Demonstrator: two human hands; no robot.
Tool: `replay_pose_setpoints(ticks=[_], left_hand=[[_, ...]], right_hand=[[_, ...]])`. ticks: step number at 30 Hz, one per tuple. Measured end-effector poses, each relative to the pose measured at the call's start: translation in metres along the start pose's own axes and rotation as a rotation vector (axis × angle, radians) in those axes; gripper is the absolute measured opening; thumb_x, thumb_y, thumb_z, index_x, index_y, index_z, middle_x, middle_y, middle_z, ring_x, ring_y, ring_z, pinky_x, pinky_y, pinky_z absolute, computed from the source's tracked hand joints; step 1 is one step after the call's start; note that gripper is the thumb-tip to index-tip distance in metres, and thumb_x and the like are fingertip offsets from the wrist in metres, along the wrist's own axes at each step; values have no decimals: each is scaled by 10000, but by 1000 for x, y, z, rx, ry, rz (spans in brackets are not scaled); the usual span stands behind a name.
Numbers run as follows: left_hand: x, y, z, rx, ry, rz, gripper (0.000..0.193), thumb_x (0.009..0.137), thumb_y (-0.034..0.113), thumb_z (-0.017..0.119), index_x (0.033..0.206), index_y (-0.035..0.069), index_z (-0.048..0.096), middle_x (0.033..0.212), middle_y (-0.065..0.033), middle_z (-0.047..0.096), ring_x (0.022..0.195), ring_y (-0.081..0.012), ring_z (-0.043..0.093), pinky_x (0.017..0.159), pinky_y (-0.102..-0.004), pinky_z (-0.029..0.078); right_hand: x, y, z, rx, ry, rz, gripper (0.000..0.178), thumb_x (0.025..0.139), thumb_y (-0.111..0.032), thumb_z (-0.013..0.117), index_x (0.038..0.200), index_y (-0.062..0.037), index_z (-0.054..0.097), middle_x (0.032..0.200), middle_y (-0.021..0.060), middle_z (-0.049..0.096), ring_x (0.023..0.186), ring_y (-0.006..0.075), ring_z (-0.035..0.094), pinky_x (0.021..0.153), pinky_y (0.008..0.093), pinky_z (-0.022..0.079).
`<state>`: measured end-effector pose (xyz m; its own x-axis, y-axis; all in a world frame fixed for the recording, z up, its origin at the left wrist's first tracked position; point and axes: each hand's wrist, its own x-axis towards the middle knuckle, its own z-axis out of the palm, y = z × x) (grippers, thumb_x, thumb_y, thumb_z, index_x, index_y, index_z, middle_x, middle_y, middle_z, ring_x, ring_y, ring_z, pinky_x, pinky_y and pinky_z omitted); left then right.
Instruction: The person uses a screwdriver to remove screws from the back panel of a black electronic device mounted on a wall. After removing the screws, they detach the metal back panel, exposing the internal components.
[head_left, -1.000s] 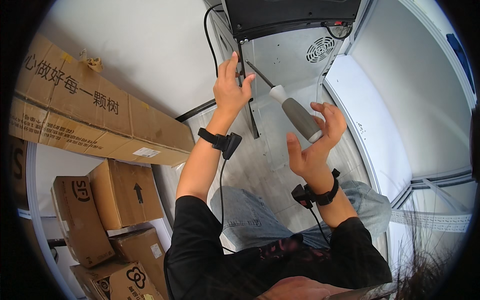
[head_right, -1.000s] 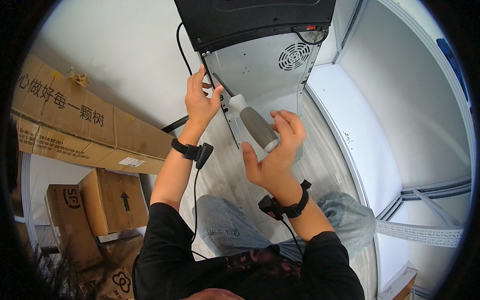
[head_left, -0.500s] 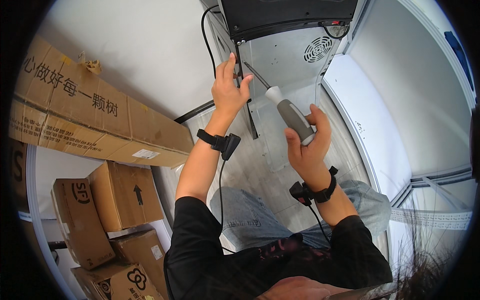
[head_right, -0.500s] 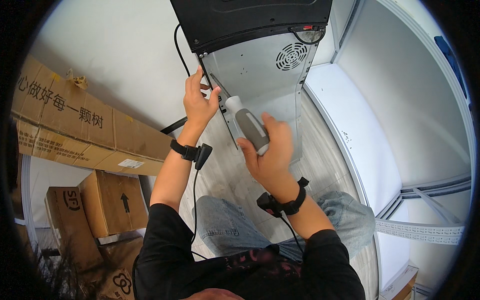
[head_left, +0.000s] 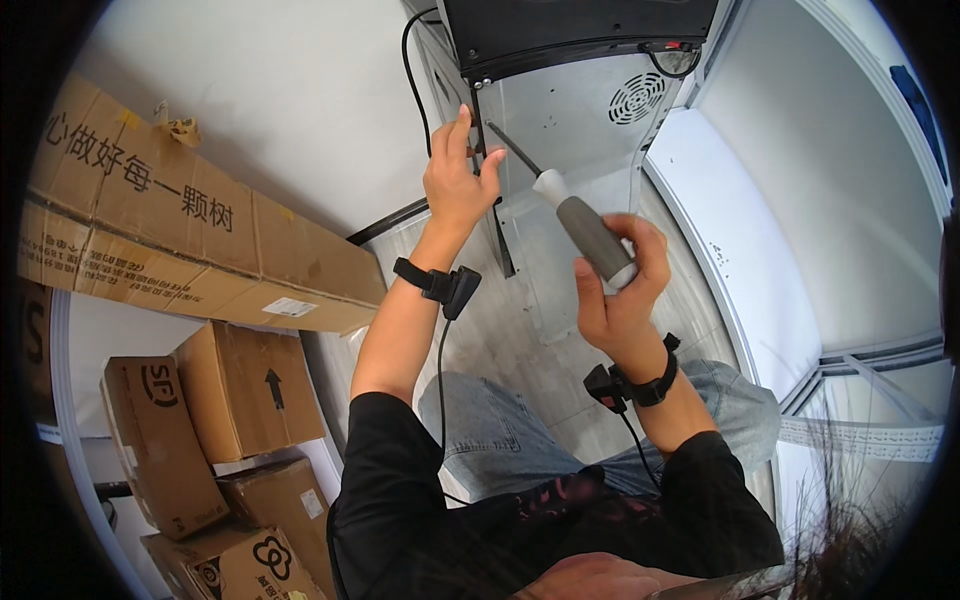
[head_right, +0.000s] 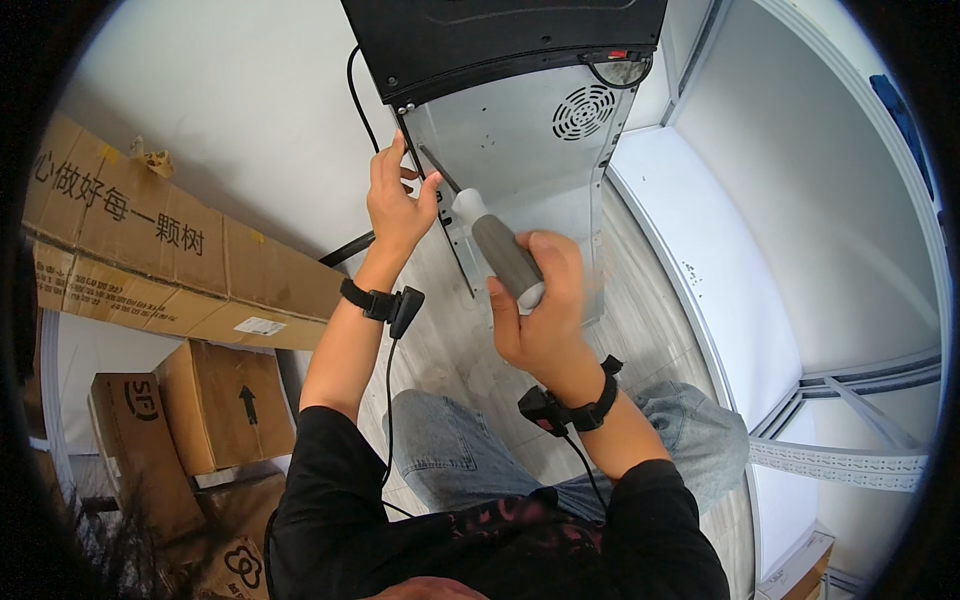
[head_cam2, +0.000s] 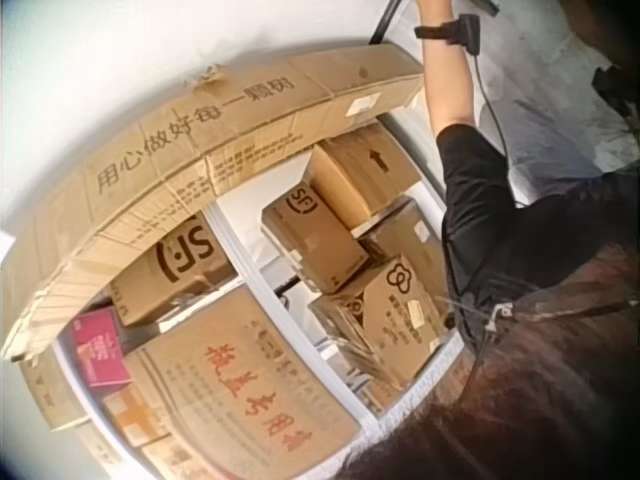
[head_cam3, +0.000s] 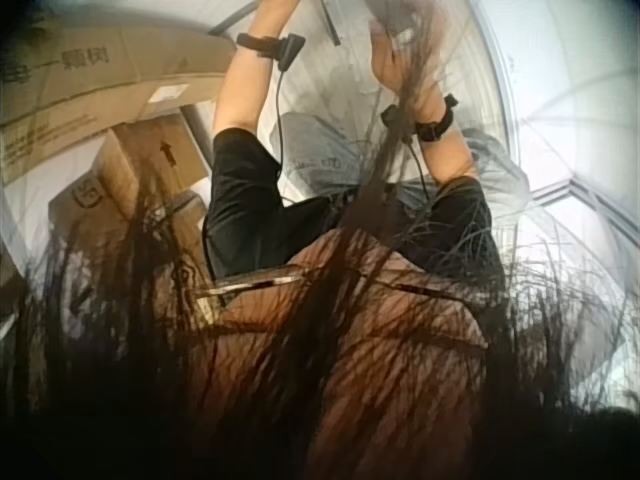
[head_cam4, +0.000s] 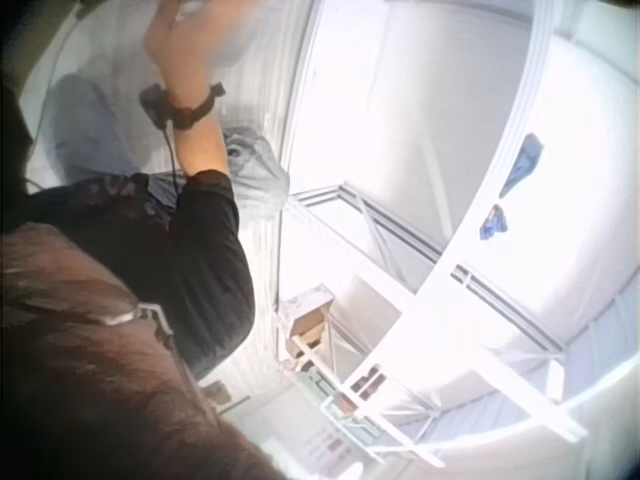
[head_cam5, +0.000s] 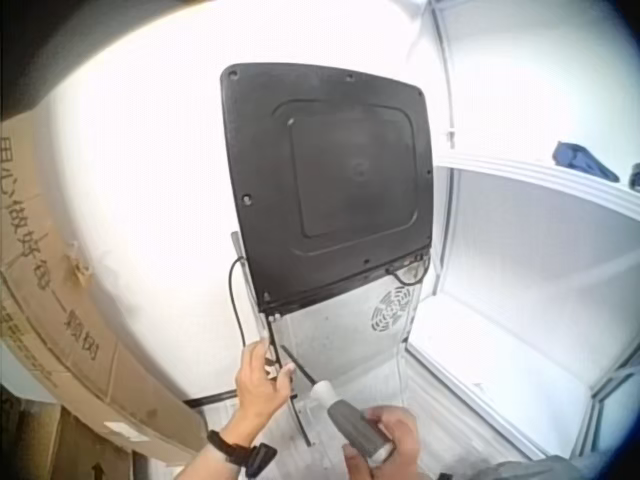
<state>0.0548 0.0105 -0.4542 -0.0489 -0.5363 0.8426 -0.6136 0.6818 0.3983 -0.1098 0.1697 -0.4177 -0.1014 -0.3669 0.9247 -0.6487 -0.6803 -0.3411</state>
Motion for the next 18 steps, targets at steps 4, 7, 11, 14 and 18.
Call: replay_pose_setpoints(ticks=[4,7,11,14,18], left_hand=[[-1,0,-4,6,-18,-29,701,723,177,750,1341,61,439,1059,-137,557,726,-228,609,581,-294,534],[0,2,-2,-5,-9,-11,700,726,177,748,1343,61,436,1056,-135,556,720,-226,608,580,-293,534],[-1,1,1,-4,-8,-26,697,729,175,746,1342,59,436,1058,-134,553,734,-228,611,585,-296,534],[-2,-1,-2,-4,-9,-25,690,731,173,743,1339,54,439,1059,-135,552,749,-232,610,587,-298,533],[-2,2,0,1,2,-17,686,730,169,742,1336,50,443,1055,-138,552,749,-234,607,587,-298,533]], right_hand=[[10,-10,-8,-79,-108,39,555,773,-154,733,1209,23,440,980,187,532,817,317,525,691,392,427],[8,1,0,-81,35,-34,554,771,-171,741,1207,17,455,929,168,542,773,305,520,658,380,418],[-9,1,-4,57,-144,7,621,772,-228,741,1239,34,426,1045,195,525,880,311,506,731,389,412],[6,-11,-8,-82,-129,86,640,792,-183,717,1279,48,371,1093,227,501,934,309,509,749,374,424],[2,-6,4,122,11,86,561,817,-140,679,1254,46,380,1048,228,527,879,314,542,737,384,449]])
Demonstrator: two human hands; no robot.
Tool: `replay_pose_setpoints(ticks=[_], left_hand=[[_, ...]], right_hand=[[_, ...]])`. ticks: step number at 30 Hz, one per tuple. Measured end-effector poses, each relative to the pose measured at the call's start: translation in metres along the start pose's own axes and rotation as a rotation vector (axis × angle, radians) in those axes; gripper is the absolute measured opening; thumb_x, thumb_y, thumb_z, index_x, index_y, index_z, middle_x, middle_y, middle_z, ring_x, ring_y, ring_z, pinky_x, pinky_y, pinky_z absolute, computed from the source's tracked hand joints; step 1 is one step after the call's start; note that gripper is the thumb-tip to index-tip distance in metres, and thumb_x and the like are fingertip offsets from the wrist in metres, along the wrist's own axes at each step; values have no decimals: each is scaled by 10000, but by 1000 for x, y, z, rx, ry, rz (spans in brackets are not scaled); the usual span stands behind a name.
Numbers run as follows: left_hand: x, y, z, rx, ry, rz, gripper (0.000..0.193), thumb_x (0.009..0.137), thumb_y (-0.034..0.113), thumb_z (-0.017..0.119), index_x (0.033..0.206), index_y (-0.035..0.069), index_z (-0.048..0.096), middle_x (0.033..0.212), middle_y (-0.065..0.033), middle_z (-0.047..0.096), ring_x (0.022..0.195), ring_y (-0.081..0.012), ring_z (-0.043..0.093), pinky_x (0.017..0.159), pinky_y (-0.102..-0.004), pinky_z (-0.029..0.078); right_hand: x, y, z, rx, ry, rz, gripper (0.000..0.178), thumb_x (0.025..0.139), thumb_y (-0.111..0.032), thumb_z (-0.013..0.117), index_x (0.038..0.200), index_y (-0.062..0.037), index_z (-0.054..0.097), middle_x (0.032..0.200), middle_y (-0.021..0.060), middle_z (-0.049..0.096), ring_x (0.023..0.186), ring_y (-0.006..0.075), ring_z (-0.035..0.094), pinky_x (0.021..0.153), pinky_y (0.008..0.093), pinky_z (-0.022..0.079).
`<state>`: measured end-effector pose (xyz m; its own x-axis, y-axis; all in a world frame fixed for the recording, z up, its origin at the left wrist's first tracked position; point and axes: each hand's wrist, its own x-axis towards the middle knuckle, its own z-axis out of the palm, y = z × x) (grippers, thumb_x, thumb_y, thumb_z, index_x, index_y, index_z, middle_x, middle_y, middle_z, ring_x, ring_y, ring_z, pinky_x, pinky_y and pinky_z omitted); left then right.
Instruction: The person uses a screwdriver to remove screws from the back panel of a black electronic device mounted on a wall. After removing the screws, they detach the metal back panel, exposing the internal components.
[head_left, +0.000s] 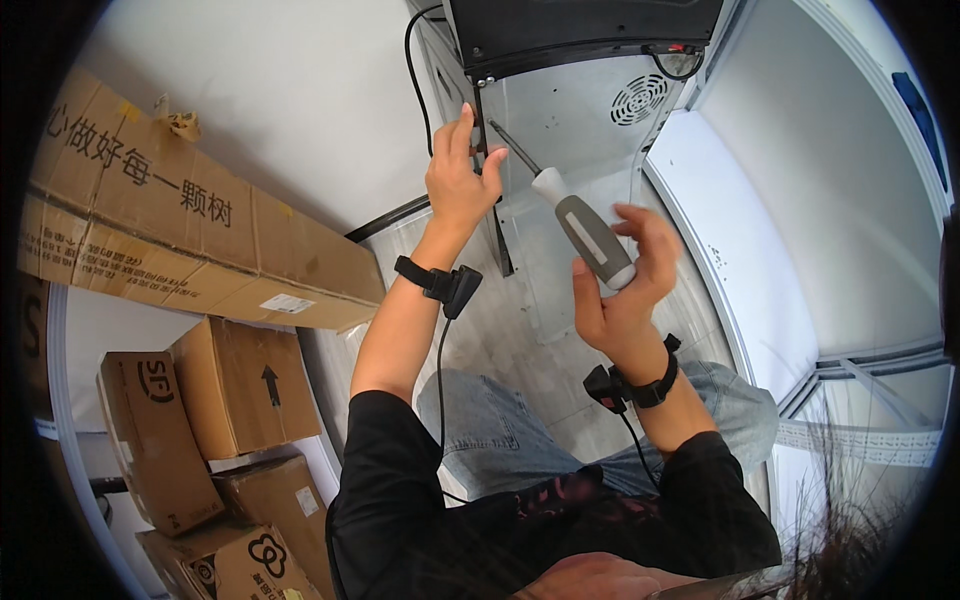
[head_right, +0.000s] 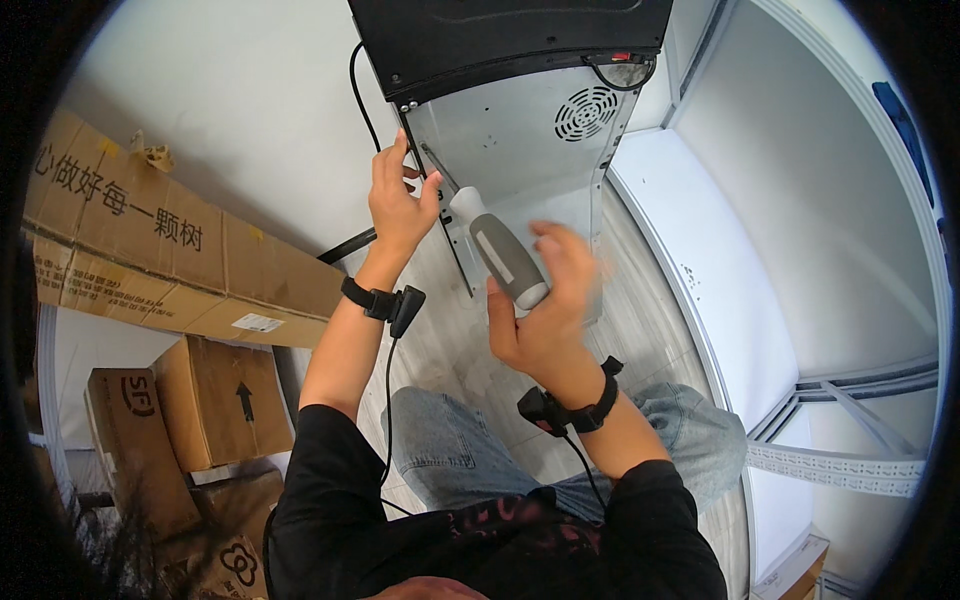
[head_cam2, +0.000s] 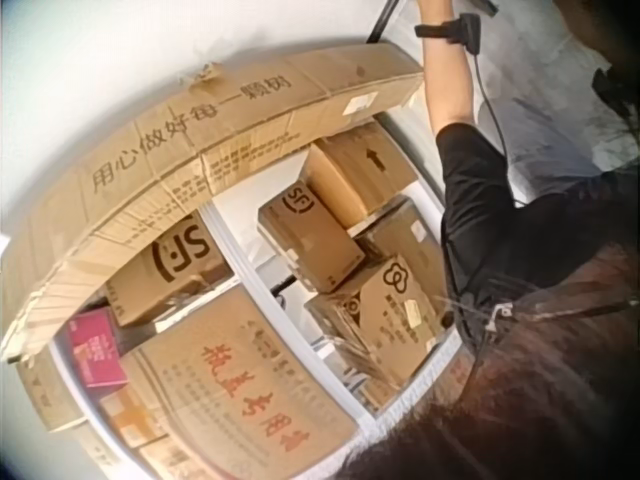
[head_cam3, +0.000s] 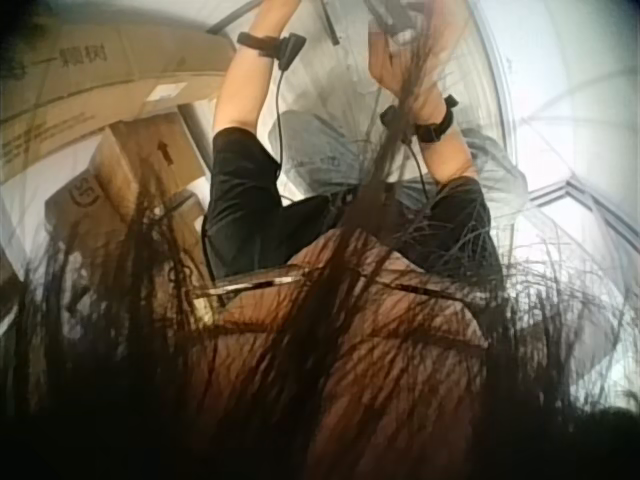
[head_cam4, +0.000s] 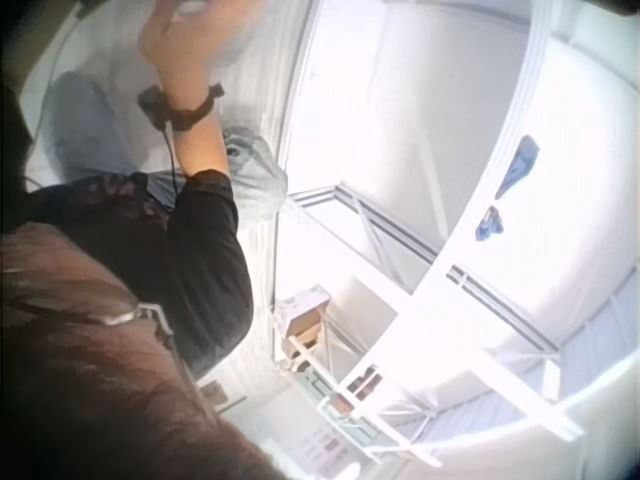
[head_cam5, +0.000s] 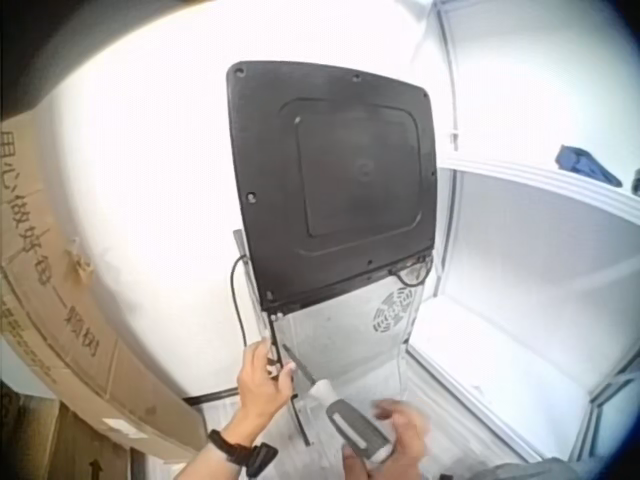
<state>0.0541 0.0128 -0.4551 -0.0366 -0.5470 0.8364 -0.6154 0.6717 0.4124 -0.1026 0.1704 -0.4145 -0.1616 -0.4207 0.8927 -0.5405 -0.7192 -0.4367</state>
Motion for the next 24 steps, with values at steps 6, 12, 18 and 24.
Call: replay_pose_setpoints(ticks=[6,12,18,24], left_hand=[[0,0,-1,12,-4,-5,696,725,167,745,1338,45,439,1043,-137,551,745,-233,601,583,-300,530],[-1,0,2,9,2,-14,696,727,169,743,1342,52,438,1034,-138,552,738,-233,596,581,-299,528],[-1,0,2,5,-2,-14,689,737,176,735,1346,56,435,1034,-142,552,732,-232,595,586,-303,528],[-2,-1,1,16,0,-17,688,741,176,732,1348,55,433,1025,-144,550,718,-229,590,575,-300,521]], right_hand=[[4,-4,-11,-152,-102,26,528,789,-133,709,1195,43,420,1049,225,531,872,322,547,756,387,453],[-3,-4,-13,-36,-188,195,552,789,-139,694,1211,61,399,1076,234,518,902,318,533,753,381,448],[4,1,-14,-39,-141,55,591,786,-170,705,1235,60,396,1082,228,514,896,322,532,744,385,447],[12,-11,-17,-148,-206,184,533,788,-118,690,1216,55,423,1081,229,515,908,338,537,786,404,435]])
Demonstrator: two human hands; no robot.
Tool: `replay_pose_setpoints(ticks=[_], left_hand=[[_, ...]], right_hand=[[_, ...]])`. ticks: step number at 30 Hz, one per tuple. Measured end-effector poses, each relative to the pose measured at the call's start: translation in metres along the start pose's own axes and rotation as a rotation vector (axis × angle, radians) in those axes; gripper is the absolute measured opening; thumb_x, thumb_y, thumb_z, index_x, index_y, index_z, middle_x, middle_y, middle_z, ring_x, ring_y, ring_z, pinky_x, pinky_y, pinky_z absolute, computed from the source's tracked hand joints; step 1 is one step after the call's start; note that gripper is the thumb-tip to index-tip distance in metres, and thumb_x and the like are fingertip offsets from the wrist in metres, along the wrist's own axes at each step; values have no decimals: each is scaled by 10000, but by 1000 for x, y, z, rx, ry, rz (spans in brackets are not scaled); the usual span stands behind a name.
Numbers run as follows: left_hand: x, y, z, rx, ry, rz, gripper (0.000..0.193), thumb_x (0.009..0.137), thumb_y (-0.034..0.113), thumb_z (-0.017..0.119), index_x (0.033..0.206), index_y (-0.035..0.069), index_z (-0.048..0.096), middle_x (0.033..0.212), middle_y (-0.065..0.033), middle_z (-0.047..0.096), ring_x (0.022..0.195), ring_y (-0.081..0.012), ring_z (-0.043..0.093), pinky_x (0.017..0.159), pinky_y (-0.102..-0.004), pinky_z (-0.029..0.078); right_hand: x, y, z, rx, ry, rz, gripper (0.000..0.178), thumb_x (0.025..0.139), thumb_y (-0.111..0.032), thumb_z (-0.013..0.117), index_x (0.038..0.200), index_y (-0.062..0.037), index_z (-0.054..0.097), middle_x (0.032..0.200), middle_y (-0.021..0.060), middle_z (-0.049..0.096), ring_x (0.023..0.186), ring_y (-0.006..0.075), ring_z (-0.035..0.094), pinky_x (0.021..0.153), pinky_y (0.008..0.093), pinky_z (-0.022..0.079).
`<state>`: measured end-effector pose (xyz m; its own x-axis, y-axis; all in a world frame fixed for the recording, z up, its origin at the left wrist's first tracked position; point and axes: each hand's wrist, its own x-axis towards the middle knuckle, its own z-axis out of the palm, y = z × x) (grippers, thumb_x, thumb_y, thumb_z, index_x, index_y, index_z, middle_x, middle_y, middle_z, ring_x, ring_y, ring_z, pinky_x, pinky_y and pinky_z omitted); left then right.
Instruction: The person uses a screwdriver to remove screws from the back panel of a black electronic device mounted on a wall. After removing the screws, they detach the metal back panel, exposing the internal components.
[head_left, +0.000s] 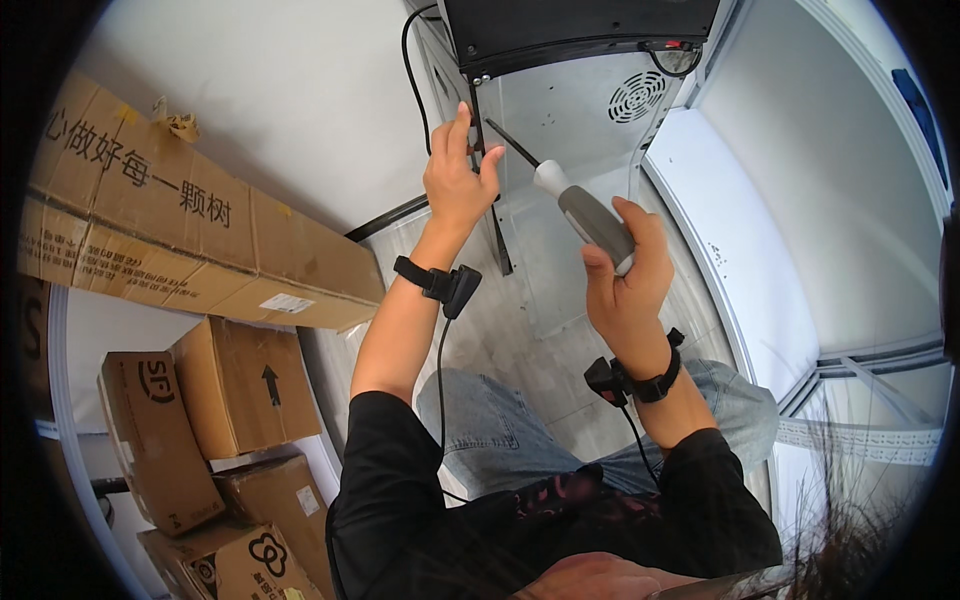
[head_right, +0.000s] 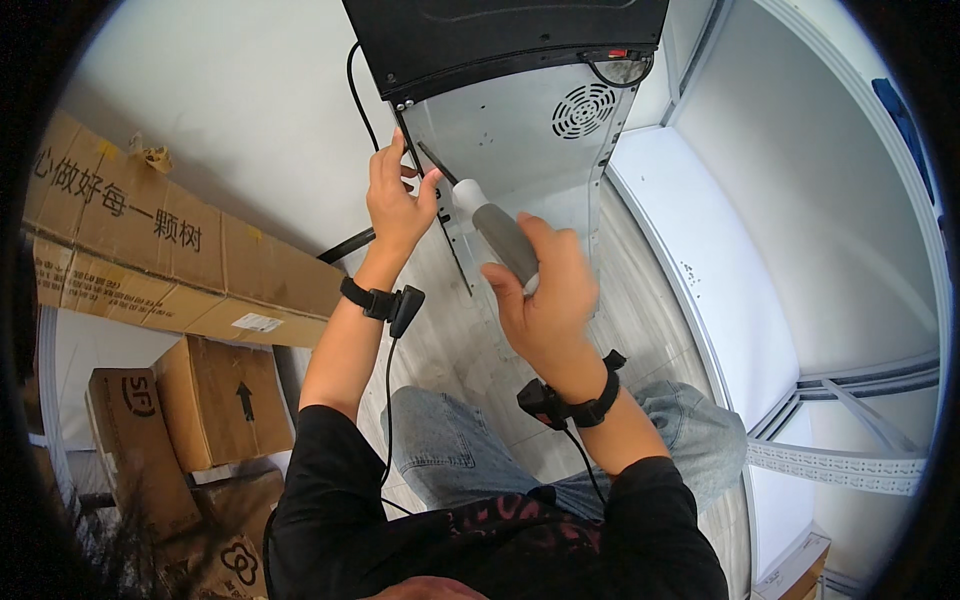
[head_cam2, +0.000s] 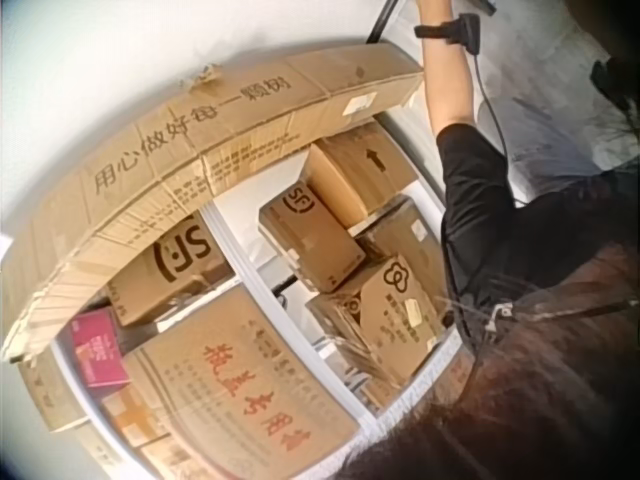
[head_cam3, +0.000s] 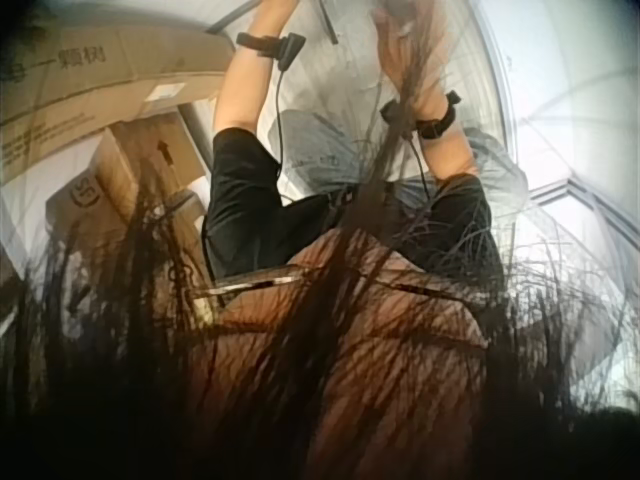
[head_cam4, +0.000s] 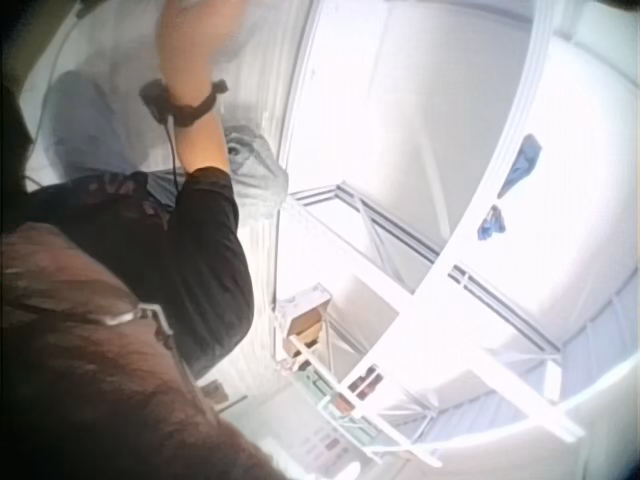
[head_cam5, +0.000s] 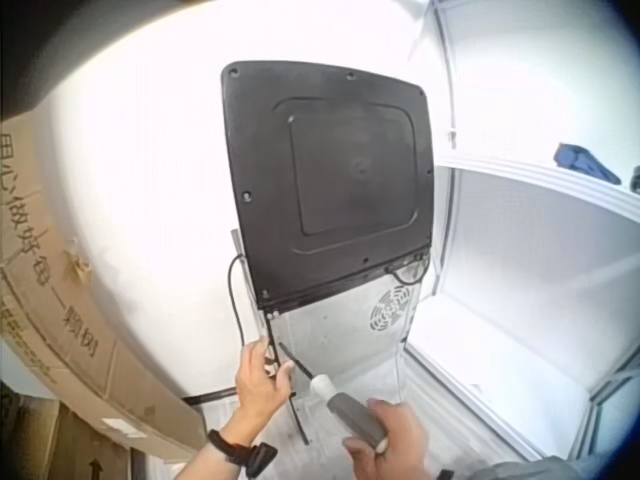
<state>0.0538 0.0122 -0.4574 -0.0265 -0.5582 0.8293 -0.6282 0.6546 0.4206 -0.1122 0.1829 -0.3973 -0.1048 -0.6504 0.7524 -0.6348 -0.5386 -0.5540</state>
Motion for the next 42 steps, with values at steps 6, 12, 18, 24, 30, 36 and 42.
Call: replay_pose_setpoints(ticks=[6,12,18,24,30,36,42], left_hand=[[0,3,2,4,-6,-1,688,737,169,735,1346,50,436,1017,-141,551,714,-226,591,568,-298,520],[0,1,0,-11,13,15,680,738,160,732,1341,46,440,1016,-137,551,723,-227,593,565,-298,515],[0,3,2,-8,-10,-12,683,737,171,733,1342,47,439,1019,-137,548,730,-228,591,569,-300,517],[0,-1,2,20,14,28,717,712,114,735,1353,56,420,1025,-111,547,704,-181,577,518,-273,486],[0,1,2,22,16,45,738,698,80,734,1359,51,407,1013,-99,545,692,-158,569,491,-259,475],[-1,-2,4,26,11,37,740,712,95,734,1368,52,395,1006,-100,544,687,-157,566,488,-260,476],[-3,-3,6,37,25,46,748,716,98,734,1377,62,386,1007,-100,545,695,-157,567,476,-256,471]], right_hand=[[-9,8,7,41,41,-100,532,795,-148,706,1207,59,439,1076,234,516,902,353,543,786,400,447],[4,1,9,20,178,-147,502,786,-93,697,1207,36,455,1022,214,534,851,341,553,734,379,458],[-6,1,3,47,-47,46,541,778,-98,706,1227,31,433,1028,214,533,838,339,558,707,377,469],[-2,0,15,120,172,-110,522,753,-166,761,1162,25,499,916,171,582,747,326,619,632,360,501],[5,-1,7,5,84,-28,439,724,-202,793,1047,0,575,825,122,595,624,263,615,529,298,485],[6,1,5,-35,124,-58,369,730,-197,787,988,-11,600,791,103,590,598,246,603,499,293,468],[4,7,3,-15,144,-48,363,727,-153,786,996,-2,595,791,107,578,619,245,597,518,299,469]])
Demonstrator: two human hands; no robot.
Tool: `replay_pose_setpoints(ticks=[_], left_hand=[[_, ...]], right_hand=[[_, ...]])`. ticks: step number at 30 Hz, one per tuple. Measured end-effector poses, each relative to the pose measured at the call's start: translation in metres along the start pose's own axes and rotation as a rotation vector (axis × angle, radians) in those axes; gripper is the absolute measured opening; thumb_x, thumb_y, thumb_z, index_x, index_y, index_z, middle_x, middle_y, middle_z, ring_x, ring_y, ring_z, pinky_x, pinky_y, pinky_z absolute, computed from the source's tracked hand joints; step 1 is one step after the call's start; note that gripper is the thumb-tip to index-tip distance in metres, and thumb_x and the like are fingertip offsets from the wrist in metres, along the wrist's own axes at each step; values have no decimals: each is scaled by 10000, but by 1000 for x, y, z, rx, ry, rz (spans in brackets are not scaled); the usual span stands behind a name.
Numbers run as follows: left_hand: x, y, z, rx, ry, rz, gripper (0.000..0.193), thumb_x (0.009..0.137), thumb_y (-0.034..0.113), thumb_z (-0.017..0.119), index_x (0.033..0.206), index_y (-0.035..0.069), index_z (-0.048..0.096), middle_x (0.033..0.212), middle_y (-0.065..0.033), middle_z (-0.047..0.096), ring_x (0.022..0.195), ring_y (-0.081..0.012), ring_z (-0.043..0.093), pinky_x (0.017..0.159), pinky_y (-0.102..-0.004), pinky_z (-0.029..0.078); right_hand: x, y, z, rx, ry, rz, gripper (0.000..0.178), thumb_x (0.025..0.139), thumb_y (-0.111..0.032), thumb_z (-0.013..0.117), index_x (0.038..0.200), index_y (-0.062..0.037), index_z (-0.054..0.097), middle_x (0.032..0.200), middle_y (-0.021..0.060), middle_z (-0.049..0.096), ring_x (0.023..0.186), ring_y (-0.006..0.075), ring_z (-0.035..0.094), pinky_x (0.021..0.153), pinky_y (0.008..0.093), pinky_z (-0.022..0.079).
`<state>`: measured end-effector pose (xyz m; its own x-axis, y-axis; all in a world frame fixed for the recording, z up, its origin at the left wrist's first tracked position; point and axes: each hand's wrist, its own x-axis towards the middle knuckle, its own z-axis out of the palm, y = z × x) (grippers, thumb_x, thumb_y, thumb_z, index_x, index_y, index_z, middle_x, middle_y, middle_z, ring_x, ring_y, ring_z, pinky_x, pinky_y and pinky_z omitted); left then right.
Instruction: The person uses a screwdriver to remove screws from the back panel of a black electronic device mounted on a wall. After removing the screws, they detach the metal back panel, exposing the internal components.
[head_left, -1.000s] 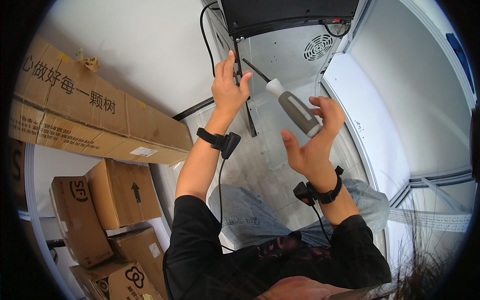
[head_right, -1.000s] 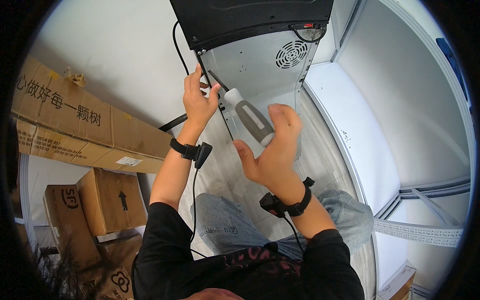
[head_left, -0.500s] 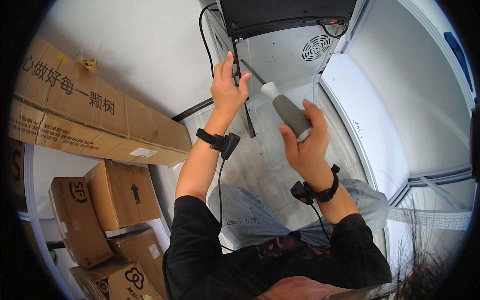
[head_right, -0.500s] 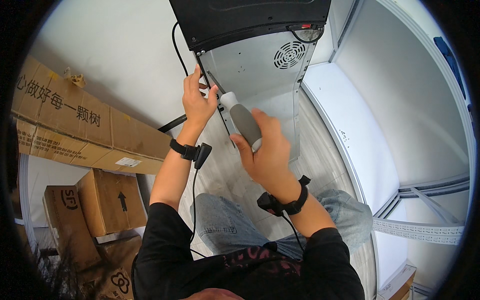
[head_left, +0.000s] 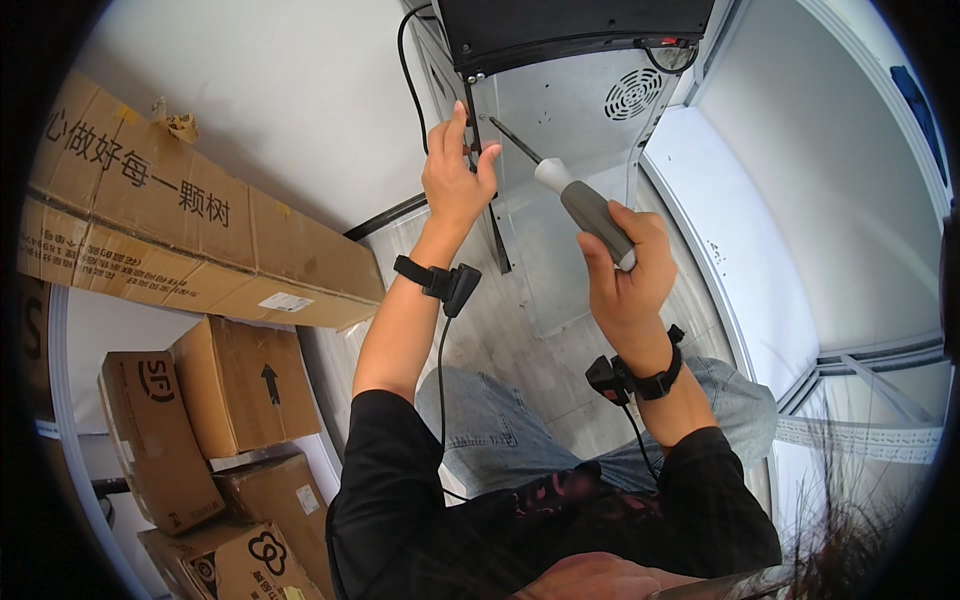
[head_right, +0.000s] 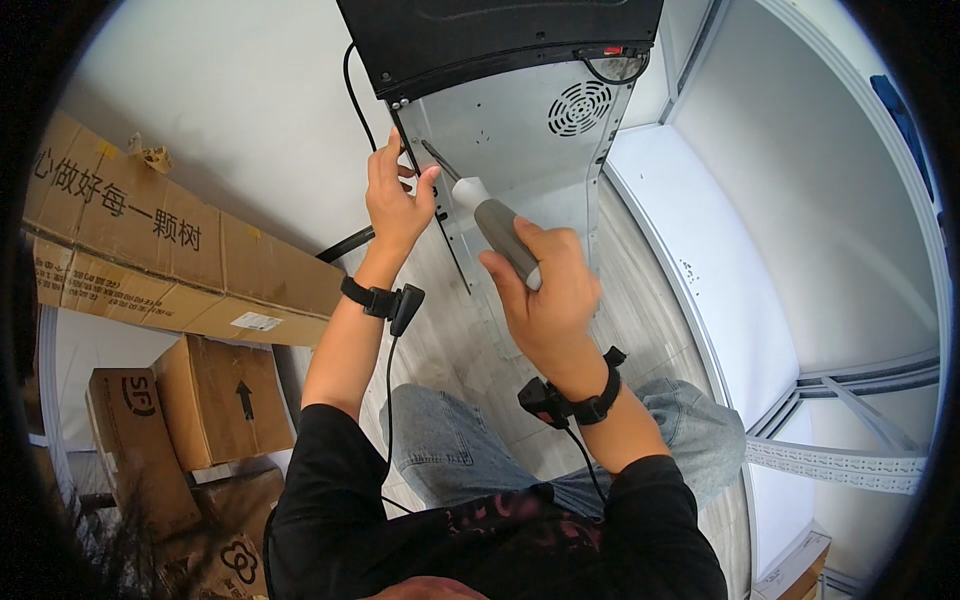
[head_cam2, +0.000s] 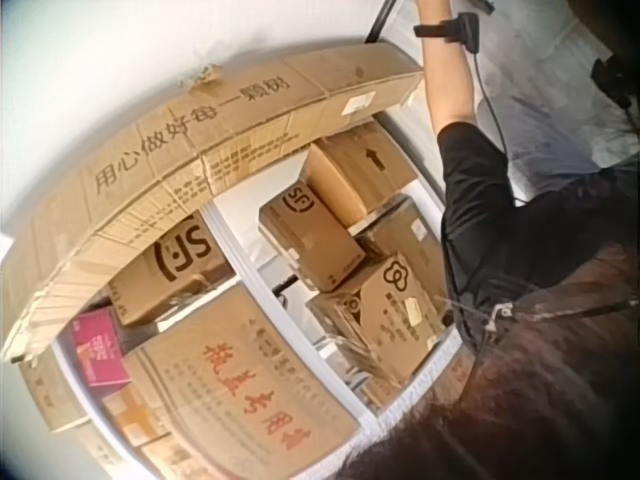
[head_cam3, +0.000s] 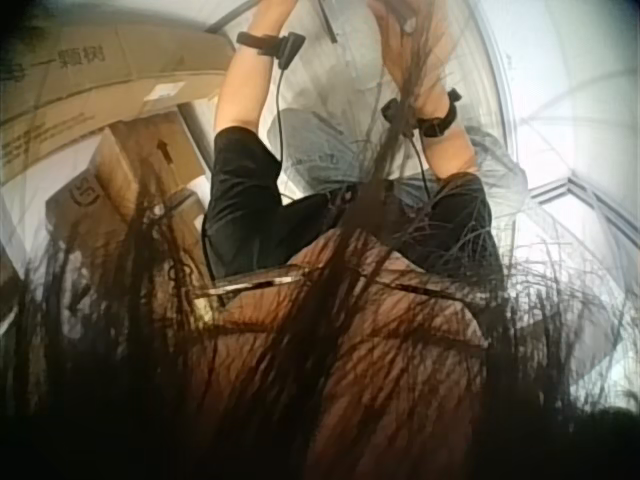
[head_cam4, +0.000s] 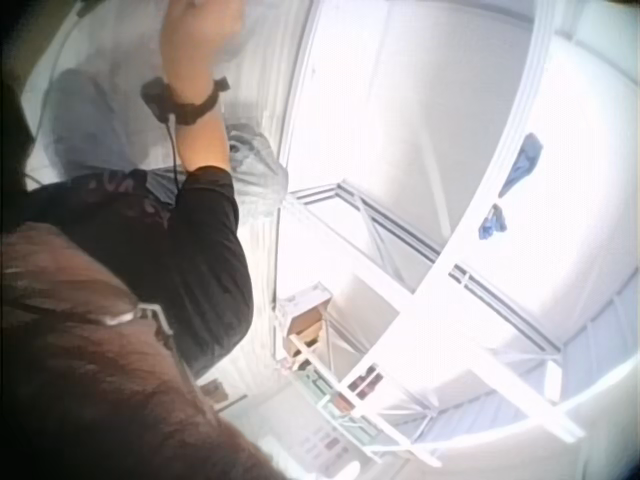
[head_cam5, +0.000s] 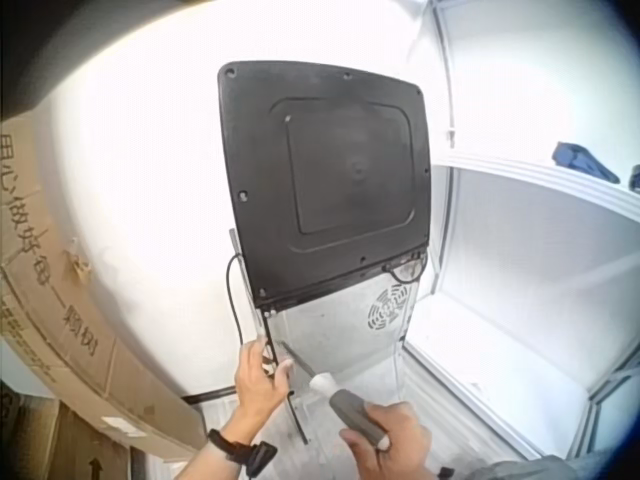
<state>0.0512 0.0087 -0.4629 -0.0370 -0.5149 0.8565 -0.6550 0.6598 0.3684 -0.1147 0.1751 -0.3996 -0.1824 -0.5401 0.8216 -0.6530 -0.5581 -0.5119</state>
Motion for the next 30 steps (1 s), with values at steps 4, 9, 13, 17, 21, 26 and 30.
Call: replay_pose_setpoints(ticks=[4,9,13,17,21,26,30], left_hand=[[-1,1,-3,-1,-22,-28,748,722,105,739,1379,66,385,1006,-100,544,693,-162,565,478,-257,468],[-1,4,0,-17,4,-8,721,739,121,741,1368,60,395,1011,-112,536,693,-174,565,501,-267,476],[-8,7,-2,-53,-2,-135,639,764,138,737,1313,34,427,1051,-113,510,767,-170,551,567,-268,477],[-7,36,3,-95,77,-235,623,762,119,727,1292,19,416,1055,-95,483,800,-176,487,641,-271,435],[-20,74,32,-225,162,-141,482,770,74,692,1200,10,482,983,-85,473,754,-173,428,657,-265,385],[-53,137,108,-540,-141,-204,139,815,66,660,932,8,614,776,-27,495,613,-118,410,555,-242,361],[-84,189,220,-755,-421,-360,93,853,97,648,877,10,624,669,20,516,578,-52,423,529,-199,367]], right_hand=[[-3,2,0,6,-13,-11,361,723,-136,786,1000,-3,595,804,115,581,636,254,601,522,297,471],[-14,17,-8,92,-7,104,335,767,-101,748,1030,7,570,849,122,609,653,215,621,556,287,484],[-15,34,-32,419,34,585,275,852,-98,670,1062,17,535,887,112,633,655,160,635,594,264,501],[-9,69,-87,516,66,972,215,908,-160,605,1030,-3,523,867,129,629,655,164,649,624,261,548],[-9,101,-149,561,98,1108,202,908,-158,587,974,12,499,863,138,605,676,182,655,637,287,573],[-5,159,-210,508,168,1142,214,935,-153,506,1020,33,442,907,189,574,698,225,660,665,317,589],[-7,227,-259,550,247,1178,269,958,-176,475,1104,43,420,943,192,580,705,215,655,673,316,586]])
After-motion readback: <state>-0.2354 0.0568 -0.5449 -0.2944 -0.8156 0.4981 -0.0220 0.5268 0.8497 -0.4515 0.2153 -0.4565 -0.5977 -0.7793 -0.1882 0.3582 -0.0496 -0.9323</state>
